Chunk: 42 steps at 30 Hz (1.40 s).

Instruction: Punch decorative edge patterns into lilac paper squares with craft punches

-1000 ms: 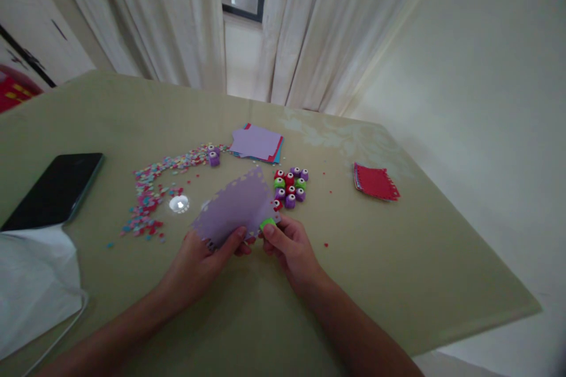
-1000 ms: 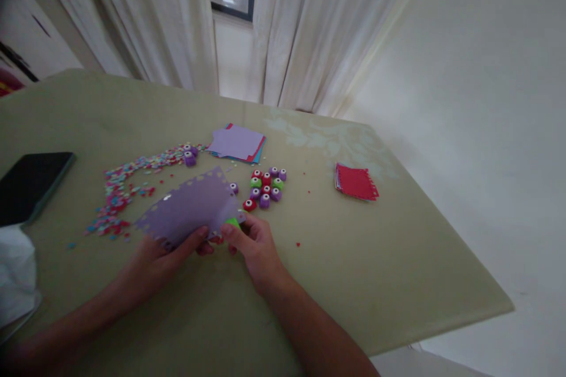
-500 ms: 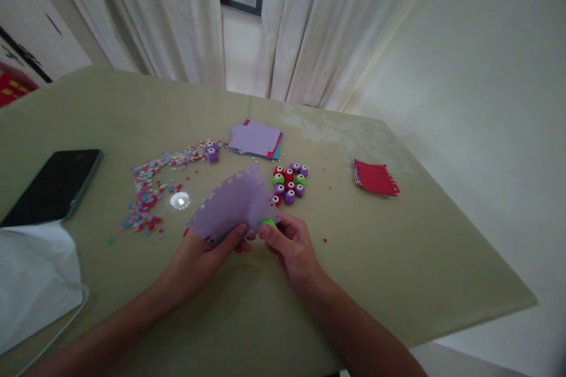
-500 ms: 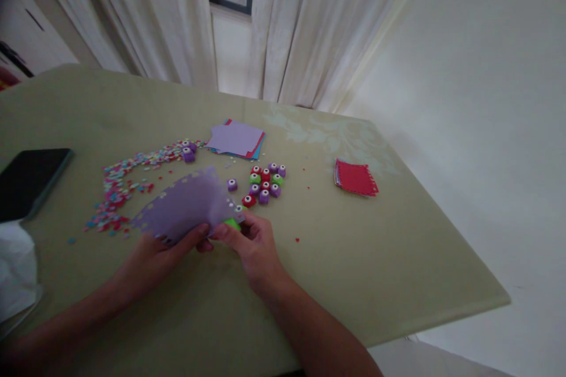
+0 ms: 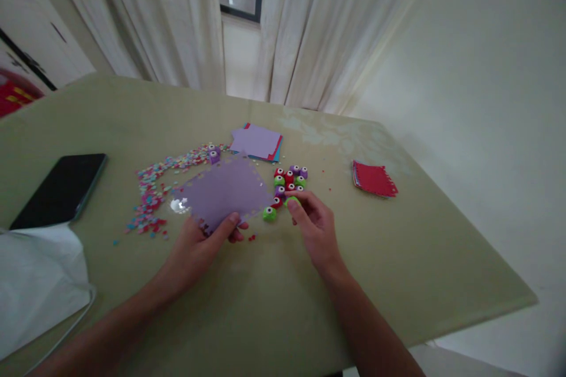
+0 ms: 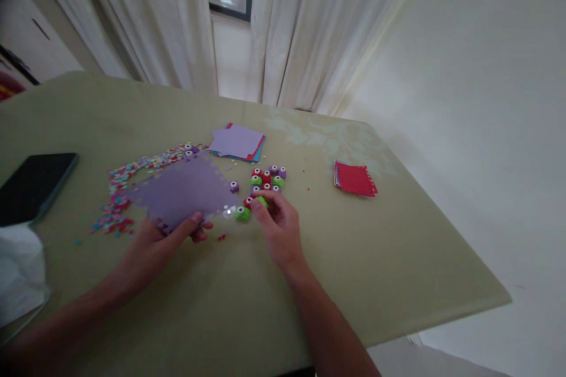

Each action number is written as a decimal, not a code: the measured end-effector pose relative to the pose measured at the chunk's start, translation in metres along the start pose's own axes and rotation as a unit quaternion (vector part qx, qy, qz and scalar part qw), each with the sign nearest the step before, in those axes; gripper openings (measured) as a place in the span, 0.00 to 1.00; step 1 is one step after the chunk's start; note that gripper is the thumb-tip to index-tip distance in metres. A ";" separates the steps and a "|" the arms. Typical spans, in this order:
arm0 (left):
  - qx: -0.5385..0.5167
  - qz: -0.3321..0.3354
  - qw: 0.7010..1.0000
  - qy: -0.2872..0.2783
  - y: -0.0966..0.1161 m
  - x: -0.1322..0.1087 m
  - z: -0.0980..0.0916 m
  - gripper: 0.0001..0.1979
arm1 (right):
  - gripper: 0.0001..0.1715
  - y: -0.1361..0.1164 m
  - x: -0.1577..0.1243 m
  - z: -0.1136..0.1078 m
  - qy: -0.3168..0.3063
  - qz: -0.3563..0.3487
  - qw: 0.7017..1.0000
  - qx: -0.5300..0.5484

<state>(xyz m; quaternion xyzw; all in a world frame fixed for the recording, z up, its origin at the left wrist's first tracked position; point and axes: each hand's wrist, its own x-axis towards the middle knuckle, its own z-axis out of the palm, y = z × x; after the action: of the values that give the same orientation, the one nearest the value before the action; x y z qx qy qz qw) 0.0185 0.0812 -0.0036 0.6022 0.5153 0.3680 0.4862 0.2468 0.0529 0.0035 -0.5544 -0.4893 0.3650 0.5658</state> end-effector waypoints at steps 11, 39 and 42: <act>-0.029 0.001 0.999 -0.044 0.001 0.000 0.006 0.19 | 0.13 0.012 0.017 -0.042 -0.070 -0.032 0.923 -0.377; -0.199 -0.050 0.978 0.049 -0.010 0.004 -0.004 0.20 | 0.19 0.007 -0.016 0.015 -0.121 0.100 0.983 0.096; -0.204 -0.046 0.976 0.059 -0.010 0.005 -0.004 0.19 | 0.19 0.007 -0.017 0.015 -0.130 0.103 0.982 0.091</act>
<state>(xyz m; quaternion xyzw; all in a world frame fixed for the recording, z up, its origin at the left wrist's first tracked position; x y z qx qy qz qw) 0.0134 0.0872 -0.0130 0.4434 0.4841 0.4775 0.5839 0.2287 0.0411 -0.0071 -0.4961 -0.4633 0.5334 0.5046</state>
